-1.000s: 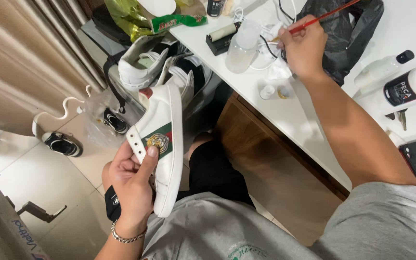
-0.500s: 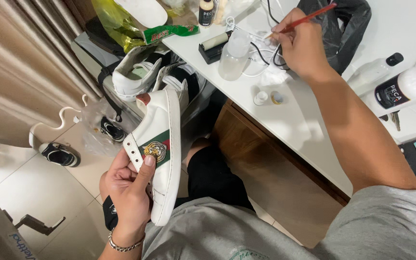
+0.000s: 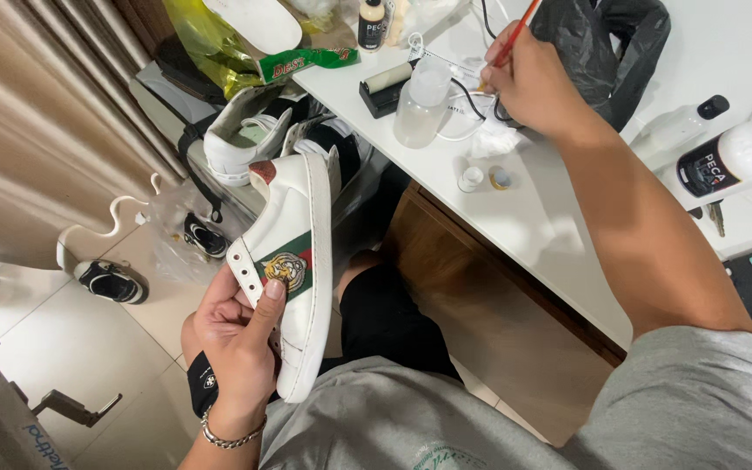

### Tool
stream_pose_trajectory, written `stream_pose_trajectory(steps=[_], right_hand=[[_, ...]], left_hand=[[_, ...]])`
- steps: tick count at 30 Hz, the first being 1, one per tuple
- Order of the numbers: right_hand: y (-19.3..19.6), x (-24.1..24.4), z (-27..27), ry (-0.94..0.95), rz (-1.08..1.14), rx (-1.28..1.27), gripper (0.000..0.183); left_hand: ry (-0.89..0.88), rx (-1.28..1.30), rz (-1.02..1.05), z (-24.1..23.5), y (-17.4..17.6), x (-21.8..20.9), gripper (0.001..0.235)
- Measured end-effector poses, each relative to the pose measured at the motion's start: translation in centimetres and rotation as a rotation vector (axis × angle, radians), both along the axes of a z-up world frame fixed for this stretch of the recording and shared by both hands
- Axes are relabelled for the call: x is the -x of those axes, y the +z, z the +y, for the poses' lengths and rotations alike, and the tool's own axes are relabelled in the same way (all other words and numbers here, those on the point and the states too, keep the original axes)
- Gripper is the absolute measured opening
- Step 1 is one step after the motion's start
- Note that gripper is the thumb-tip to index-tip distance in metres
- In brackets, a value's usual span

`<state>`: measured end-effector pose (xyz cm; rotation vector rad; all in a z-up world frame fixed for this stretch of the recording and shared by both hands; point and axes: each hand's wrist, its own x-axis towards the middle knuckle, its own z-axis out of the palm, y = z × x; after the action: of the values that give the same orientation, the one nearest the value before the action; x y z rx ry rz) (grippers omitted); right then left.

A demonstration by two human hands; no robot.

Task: The person holds a white sneaker and uses a small brush to apply white paint to the sole and edges of the shoe. They repeatedly dip the brush into a small container of paint and carefully trace the shoe's contours.

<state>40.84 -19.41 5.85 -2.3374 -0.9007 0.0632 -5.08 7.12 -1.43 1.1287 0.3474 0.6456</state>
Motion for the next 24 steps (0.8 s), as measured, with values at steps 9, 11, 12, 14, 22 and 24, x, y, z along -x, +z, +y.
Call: stream_pose_trajectory(steps=[9,11,12,14,22,24], right_hand=[[-0.2,4.2,-2.9,0.066,-0.081,-0.850,0.024],[0.1,8.8,-3.6,0.014,-0.059,-0.855,0.029],[0.3,11.2,-4.0,-0.030,-0.045,-0.863,0.035],[-1.7,13.3,-4.8,-0.027,-0.049,-0.858,0.037],[-5.5,17.5,-5.4,-0.039,-0.133,-0.883,0.027],[-5.3,17.3,-5.3,0.007,-0.139,-0.832,0.028]], left_hand=[[-0.001,-0.007,0.010,0.3,-0.9,0.2,0.057],[-0.002,-0.015,0.012,0.0,-0.6,-0.2,0.059],[0.002,-0.026,0.006,-0.2,-0.5,-0.3,0.060],[-0.005,-0.018,-0.011,-0.6,-1.4,-1.0,0.062],[-0.084,0.019,0.012,-3.0,-0.4,-3.1,0.052],[-0.103,0.047,-0.025,-3.4,-0.3,-3.5,0.052]])
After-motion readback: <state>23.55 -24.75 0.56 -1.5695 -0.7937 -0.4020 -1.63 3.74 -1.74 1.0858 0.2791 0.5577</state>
